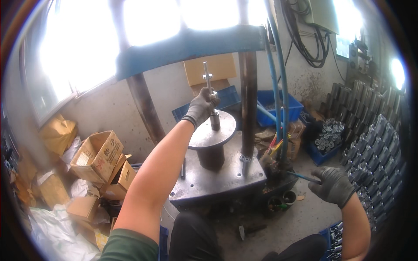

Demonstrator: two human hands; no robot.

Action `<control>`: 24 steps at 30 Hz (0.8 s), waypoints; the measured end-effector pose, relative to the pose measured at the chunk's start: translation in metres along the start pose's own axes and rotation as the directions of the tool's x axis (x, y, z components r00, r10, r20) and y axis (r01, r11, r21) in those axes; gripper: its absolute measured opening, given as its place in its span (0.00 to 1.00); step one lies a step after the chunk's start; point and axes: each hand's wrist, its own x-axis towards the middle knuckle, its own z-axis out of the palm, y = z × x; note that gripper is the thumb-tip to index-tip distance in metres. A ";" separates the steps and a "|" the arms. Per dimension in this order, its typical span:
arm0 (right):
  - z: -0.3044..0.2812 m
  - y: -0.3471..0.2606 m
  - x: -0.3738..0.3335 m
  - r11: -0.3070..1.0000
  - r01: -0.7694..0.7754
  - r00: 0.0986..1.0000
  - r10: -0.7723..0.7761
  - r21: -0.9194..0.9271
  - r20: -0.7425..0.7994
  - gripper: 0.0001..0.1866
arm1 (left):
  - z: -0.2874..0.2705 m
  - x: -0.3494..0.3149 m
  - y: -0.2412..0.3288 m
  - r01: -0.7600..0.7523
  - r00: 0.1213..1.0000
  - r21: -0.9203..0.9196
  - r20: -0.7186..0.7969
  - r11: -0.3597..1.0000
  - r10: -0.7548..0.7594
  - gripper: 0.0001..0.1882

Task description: The person presses components onto metal shafts using a press machine, then transfers and arranges the finished metal shaft assemblies from one plastic crate into another by hand.

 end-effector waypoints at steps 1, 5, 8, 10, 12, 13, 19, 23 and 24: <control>0.004 0.003 -0.001 1.000 0.001 1.000 -0.001 -0.004 0.001 0.29 | -0.002 -0.001 0.005 0.024 1.000 0.019 0.006 1.000 -0.024 0.21; 0.021 0.027 -0.009 0.988 0.153 0.978 -0.148 -0.020 0.145 0.28 | -0.003 -0.002 0.008 0.048 0.999 0.068 0.009 0.997 -0.049 0.22; 0.029 0.029 -0.020 0.985 0.173 0.960 -0.165 -0.014 0.228 0.26 | -0.007 -0.002 0.004 0.069 0.997 0.099 -0.024 0.993 -0.067 0.22; 0.047 0.038 -0.034 0.983 0.181 0.947 -0.166 -0.031 0.274 0.25 | -0.003 -0.002 0.006 0.064 0.998 0.062 -0.023 0.996 -0.063 0.22; 0.076 0.055 -0.051 0.979 0.194 0.921 -0.204 0.064 0.331 0.22 | 0.002 -0.003 0.009 0.060 0.998 0.015 -0.022 0.998 -0.060 0.21; 0.082 0.053 -0.054 0.978 0.203 0.920 -0.210 0.054 0.332 0.22 | 0.000 -0.004 0.011 0.060 0.998 0.057 -0.033 0.997 -0.058 0.23; 0.110 0.050 -0.070 0.995 0.093 0.985 -0.098 0.040 0.144 0.15 | -0.004 -0.012 0.025 0.092 0.994 0.184 -0.072 0.979 -0.080 0.26; 0.110 0.050 -0.068 0.993 0.098 0.990 -0.104 0.070 0.091 0.15 | -0.001 -0.012 0.021 0.079 0.993 0.185 -0.104 0.980 -0.060 0.25; 0.109 0.050 -0.068 0.991 0.114 0.991 -0.118 0.070 0.068 0.14 | 0.000 -0.012 0.020 0.087 0.992 0.184 -0.108 0.979 -0.068 0.25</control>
